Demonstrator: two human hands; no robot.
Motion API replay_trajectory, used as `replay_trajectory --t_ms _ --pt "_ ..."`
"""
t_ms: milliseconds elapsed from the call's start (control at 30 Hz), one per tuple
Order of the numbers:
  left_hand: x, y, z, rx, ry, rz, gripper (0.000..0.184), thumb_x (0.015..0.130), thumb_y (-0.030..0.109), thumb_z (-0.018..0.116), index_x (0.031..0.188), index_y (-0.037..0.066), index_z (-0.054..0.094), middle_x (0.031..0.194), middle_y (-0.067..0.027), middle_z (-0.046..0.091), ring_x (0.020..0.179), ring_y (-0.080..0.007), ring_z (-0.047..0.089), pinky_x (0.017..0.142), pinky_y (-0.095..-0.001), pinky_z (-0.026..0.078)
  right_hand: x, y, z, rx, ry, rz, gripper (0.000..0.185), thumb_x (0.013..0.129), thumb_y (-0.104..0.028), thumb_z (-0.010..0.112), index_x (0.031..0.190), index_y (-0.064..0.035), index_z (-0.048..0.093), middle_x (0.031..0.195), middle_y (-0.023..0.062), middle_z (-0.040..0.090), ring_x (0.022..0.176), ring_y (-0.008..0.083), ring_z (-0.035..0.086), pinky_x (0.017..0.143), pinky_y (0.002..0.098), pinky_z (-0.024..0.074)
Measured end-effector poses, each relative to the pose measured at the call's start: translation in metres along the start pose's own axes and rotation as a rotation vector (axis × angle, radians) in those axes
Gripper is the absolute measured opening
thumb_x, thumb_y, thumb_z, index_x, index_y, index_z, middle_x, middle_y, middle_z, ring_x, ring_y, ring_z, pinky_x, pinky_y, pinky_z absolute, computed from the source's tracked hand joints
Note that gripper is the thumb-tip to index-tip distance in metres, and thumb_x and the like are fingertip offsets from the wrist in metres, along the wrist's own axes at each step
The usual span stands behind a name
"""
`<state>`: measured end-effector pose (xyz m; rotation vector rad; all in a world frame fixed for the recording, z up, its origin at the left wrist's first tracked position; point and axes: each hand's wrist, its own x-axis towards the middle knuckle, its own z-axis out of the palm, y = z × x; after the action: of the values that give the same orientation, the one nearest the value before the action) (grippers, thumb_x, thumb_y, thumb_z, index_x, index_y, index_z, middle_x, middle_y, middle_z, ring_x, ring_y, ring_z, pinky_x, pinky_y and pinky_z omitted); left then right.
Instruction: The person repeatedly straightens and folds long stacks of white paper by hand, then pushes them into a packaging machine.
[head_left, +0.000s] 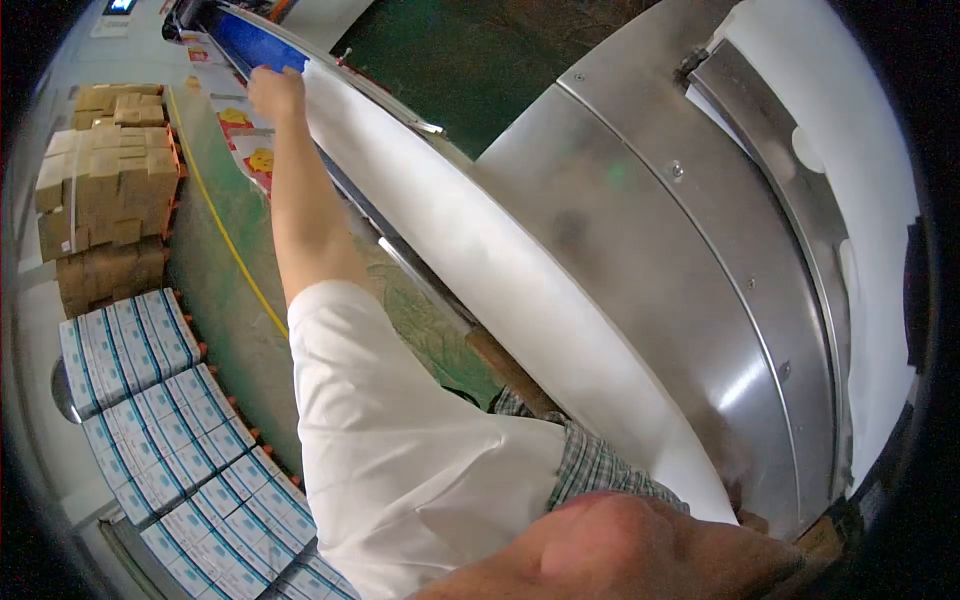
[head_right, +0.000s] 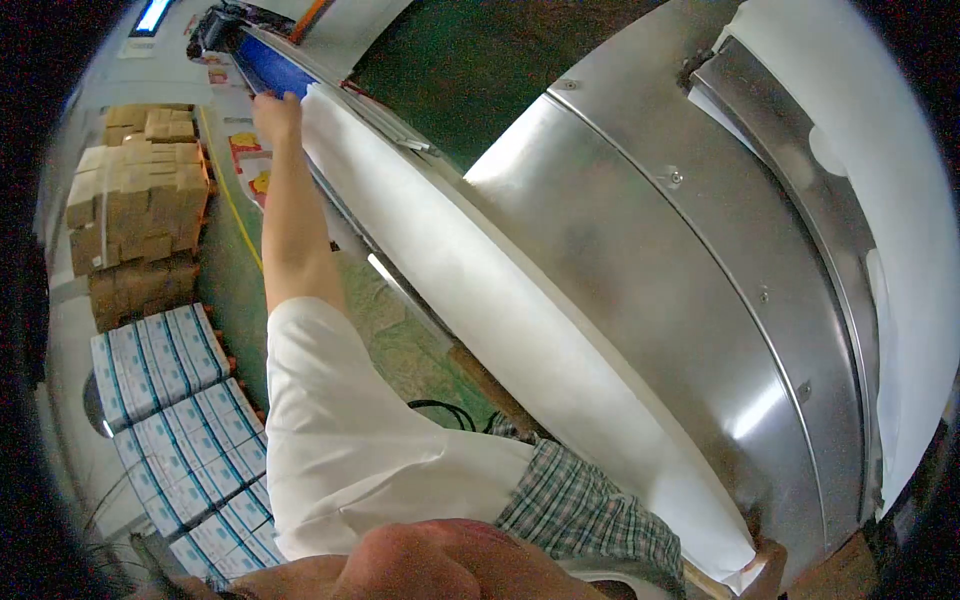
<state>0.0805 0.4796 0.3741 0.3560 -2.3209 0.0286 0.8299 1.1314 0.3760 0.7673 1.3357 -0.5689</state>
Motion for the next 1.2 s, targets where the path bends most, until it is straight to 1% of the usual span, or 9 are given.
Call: replay_trajectory --t_ms 67,133,267,333,433,467,633,933,1200 --pt "0.001 -0.014 0.021 0.052 -0.482 0.180 0.038 0.078 0.031 0.050 0.100 0.001 0.055 0.089 -0.0183 0.062 0.085 -0.0327 0.060 0.079 -0.0446 0.045 -0.001 0.001 -0.003 -0.012 -0.003 -0.009 0.076 0.047 -0.038 0.081 0.108 -0.0022 0.055 0.102 0.0148 0.060 0.093 0.0252 0.057 0.082 0.0339 0.0441" --pt "-0.029 0.004 0.000 0.117 -0.647 0.299 0.040 0.080 0.036 0.043 0.099 0.004 0.056 0.089 -0.0175 0.062 0.088 -0.0322 0.059 0.081 -0.0436 0.044 0.000 0.003 -0.008 -0.024 0.004 -0.021 0.076 0.047 -0.038 0.081 0.108 -0.0022 0.055 0.102 0.0148 0.060 0.093 0.0253 0.057 0.082 0.0338 0.0441" --pt "-0.010 -0.011 0.027 0.047 -0.602 0.306 0.034 0.082 0.033 0.043 0.096 0.005 0.059 0.093 -0.0163 0.062 0.087 -0.0336 0.058 0.080 -0.0439 0.044 -0.014 -0.001 -0.015 -0.058 0.013 -0.059 0.076 0.047 -0.039 0.081 0.108 -0.0021 0.055 0.101 0.0150 0.060 0.093 0.0254 0.057 0.082 0.0338 0.0442" --pt "-0.001 0.007 -0.015 -0.194 -0.288 0.482 0.031 0.084 0.029 0.043 0.100 0.007 0.059 0.100 -0.0171 0.059 0.090 -0.0343 0.056 0.081 -0.0466 0.042 -0.021 -0.005 -0.019 -0.088 0.012 -0.087 0.076 0.047 -0.039 0.081 0.108 -0.0020 0.055 0.101 0.0150 0.060 0.093 0.0254 0.057 0.082 0.0337 0.0442" --pt "-0.030 0.042 -0.071 -0.389 -0.393 0.390 0.032 0.084 0.033 0.047 0.106 0.011 0.057 0.103 -0.0137 0.058 0.099 -0.0349 0.051 0.083 -0.0477 0.040 -0.030 -0.012 -0.024 -0.134 0.006 -0.150 0.076 0.047 -0.039 0.081 0.108 -0.0019 0.055 0.101 0.0151 0.060 0.093 0.0255 0.057 0.082 0.0337 0.0442" --pt "-0.047 0.067 -0.129 -0.369 -0.638 0.322 0.038 0.083 0.039 0.048 0.112 0.015 0.054 0.111 -0.0130 0.055 0.106 -0.0329 0.048 0.087 -0.0524 0.036 -0.036 -0.021 -0.023 -0.144 0.013 -0.183 0.076 0.047 -0.039 0.081 0.108 -0.0019 0.055 0.101 0.0152 0.060 0.093 0.0255 0.057 0.082 0.0337 0.0443" --pt "-0.173 0.084 -0.190 -0.377 -0.706 0.643 0.056 0.081 0.058 0.040 0.126 0.023 0.043 0.135 -0.0135 0.032 0.127 -0.0346 0.025 0.096 -0.0629 0.017 -0.027 -0.081 -0.023 -0.148 0.159 -0.466 0.075 0.050 -0.039 0.081 0.108 0.0020 0.053 0.102 0.0173 0.059 0.095 0.0252 0.056 0.083 0.0342 0.0437" --pt "-0.231 0.091 -0.219 -0.307 -0.618 0.793 0.058 0.083 0.060 0.031 0.118 0.018 0.052 0.133 -0.0178 0.034 0.125 -0.0424 0.023 0.089 -0.0688 0.018 -0.042 -0.248 -0.020 -0.046 0.232 -1.047 0.063 0.069 -0.029 0.070 0.117 0.0045 0.046 0.110 0.0156 0.055 0.098 0.0226 0.053 0.087 0.0336 0.0407" --pt "-0.252 0.087 -0.240 -0.340 -0.700 0.864 0.061 0.082 0.060 0.032 0.108 0.011 0.057 0.126 -0.0143 0.043 0.124 -0.0401 0.024 0.088 -0.0714 0.015 -0.049 -0.381 -0.023 -0.005 0.183 -1.105 0.063 0.076 -0.032 0.064 0.123 0.0017 0.041 0.118 0.0145 0.050 0.107 0.0220 0.047 0.092 0.0331 0.0365"
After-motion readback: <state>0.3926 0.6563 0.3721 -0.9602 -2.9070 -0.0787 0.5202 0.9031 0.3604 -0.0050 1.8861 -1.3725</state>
